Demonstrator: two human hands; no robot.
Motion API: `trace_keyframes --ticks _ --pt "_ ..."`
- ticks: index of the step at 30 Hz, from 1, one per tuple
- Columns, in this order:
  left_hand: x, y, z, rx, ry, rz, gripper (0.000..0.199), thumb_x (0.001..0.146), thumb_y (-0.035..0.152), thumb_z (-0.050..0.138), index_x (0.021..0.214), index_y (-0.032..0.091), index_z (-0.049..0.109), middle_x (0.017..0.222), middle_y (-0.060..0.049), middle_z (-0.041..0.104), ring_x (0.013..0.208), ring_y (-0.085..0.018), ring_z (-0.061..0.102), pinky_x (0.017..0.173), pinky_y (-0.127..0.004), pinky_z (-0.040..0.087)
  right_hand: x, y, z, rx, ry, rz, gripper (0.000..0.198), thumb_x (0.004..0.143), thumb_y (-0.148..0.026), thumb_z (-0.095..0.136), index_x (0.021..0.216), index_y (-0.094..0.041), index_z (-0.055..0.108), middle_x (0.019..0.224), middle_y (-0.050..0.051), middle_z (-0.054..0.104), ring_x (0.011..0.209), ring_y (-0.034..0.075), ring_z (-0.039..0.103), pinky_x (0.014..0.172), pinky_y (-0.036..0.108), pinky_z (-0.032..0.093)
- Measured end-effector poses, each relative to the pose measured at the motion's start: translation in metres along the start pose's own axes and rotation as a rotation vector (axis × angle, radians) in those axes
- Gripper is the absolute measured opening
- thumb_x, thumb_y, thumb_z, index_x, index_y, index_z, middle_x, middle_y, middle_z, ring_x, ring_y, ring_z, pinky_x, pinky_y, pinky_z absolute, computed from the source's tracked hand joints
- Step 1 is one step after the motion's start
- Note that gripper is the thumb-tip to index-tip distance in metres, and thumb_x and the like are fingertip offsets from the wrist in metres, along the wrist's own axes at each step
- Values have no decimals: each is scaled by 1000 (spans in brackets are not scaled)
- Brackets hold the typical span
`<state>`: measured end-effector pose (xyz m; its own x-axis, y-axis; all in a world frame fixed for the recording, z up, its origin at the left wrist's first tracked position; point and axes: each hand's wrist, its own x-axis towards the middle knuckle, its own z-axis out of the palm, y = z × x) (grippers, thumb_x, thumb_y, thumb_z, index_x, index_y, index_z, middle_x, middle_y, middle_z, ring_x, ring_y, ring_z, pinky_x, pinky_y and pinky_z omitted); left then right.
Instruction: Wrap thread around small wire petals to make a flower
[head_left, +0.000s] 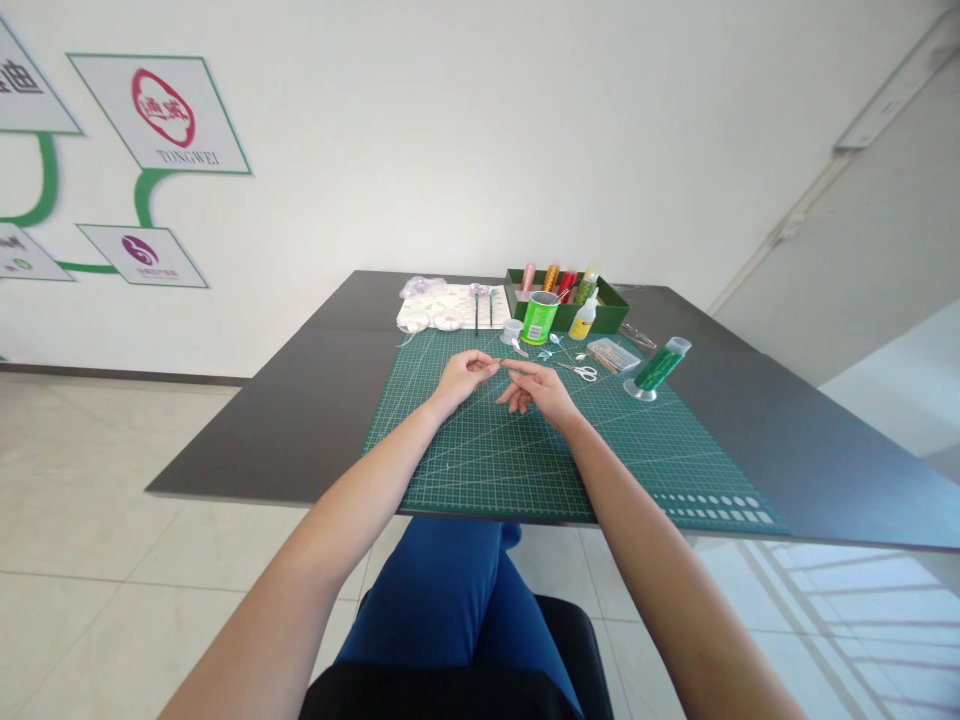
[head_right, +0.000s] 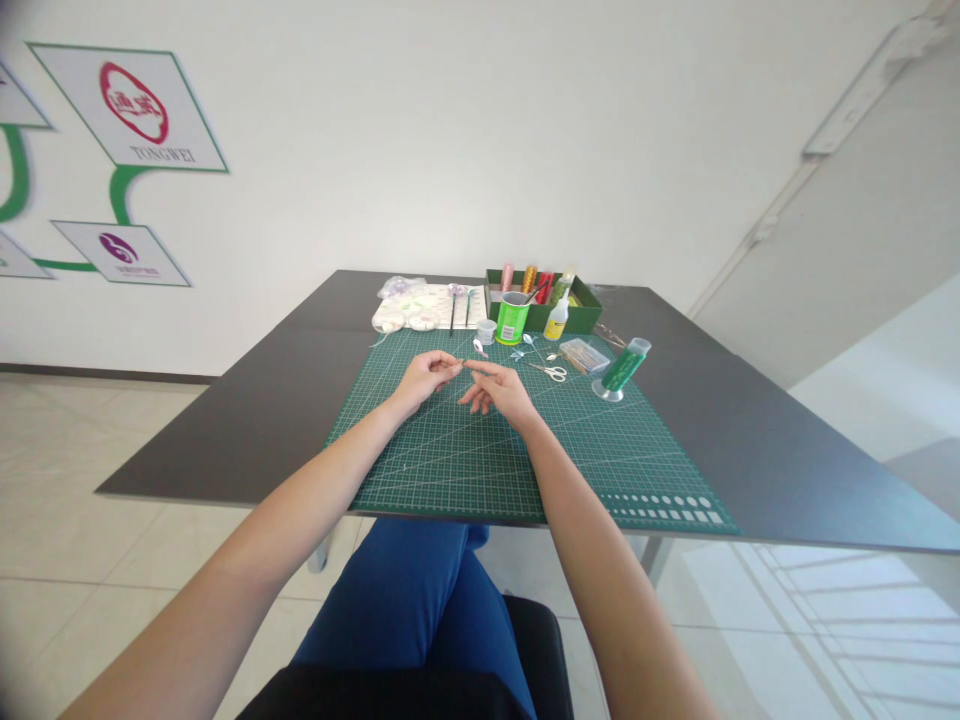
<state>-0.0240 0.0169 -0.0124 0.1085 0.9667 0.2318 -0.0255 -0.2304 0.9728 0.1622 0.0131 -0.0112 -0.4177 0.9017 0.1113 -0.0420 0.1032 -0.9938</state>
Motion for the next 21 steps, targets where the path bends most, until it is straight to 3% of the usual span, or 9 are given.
trace_keyframes --ticks 21 --pt "2 -4 0 -21 -18 12 31 70 35 83 80 13 65 59 3 56 50 -7 43 50 -21 33 1 2 -1 2 -8 -1 64 81 -50 71 130 -10 61 68 8 76 45 15 63 40 22 42"
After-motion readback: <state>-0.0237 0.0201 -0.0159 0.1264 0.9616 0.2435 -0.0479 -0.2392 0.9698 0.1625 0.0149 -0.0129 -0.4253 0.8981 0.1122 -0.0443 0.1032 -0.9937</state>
